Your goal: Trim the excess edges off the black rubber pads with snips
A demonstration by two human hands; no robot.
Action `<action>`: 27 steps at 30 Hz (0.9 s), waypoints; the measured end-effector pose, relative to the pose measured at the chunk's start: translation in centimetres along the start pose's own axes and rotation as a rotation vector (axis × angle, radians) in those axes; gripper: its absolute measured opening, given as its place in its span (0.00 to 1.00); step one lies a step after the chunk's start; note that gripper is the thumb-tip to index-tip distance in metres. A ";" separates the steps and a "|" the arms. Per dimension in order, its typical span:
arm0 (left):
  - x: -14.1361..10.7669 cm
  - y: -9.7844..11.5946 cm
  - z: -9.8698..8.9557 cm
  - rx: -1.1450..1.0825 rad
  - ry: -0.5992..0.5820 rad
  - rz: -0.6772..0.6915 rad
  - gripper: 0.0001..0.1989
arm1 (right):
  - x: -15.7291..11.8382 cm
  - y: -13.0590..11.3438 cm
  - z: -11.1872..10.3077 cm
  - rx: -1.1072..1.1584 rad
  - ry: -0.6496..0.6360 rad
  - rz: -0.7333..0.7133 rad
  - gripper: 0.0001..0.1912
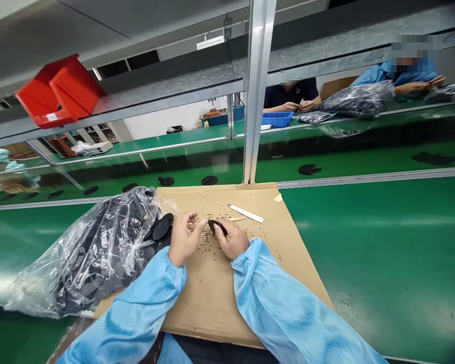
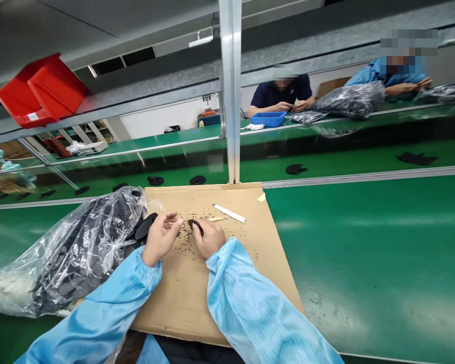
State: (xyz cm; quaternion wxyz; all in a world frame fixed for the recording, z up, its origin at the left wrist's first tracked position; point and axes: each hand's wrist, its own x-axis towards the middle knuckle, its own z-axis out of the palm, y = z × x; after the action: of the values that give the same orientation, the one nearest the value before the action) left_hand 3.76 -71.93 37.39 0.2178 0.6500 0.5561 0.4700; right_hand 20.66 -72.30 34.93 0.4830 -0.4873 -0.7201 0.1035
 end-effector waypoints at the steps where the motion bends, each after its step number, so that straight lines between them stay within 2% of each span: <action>1: -0.4 0.5 1.4 -0.128 -0.004 -0.021 0.18 | 0.0 -0.1 -0.1 0.003 0.003 0.004 0.13; 3: -1.0 0.7 3.7 -0.252 0.006 -0.022 0.18 | 0.1 -0.2 -0.2 -0.002 0.004 0.003 0.14; 6: -1.6 -0.1 5.2 -0.293 0.020 -0.007 0.16 | 0.2 -0.3 -0.3 0.007 0.001 -0.007 0.14; 10: -1.8 -1.4 5.0 -0.397 -0.080 -0.009 0.20 | 0.2 -0.4 -0.4 0.040 0.056 0.047 0.15; 13: -1.7 -1.7 4.6 -0.420 -0.148 0.012 0.19 | 0.0 -0.5 -0.3 0.005 0.072 0.109 0.18; 19: -1.4 -1.9 4.7 -0.462 -0.150 -0.050 0.15 | 0.0 -0.4 -0.1 0.050 -0.009 0.074 0.13; 27: -1.1 -1.8 4.8 -0.662 -0.181 -0.141 0.16 | 0.1 -0.7 -0.2 0.008 -0.134 0.100 0.16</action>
State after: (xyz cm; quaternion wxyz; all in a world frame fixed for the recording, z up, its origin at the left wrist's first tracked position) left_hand 6.98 -71.29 33.25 0.4971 0.5430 0.3954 0.5492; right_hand 20.40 -72.68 35.54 0.4299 -0.5127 -0.7252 0.1625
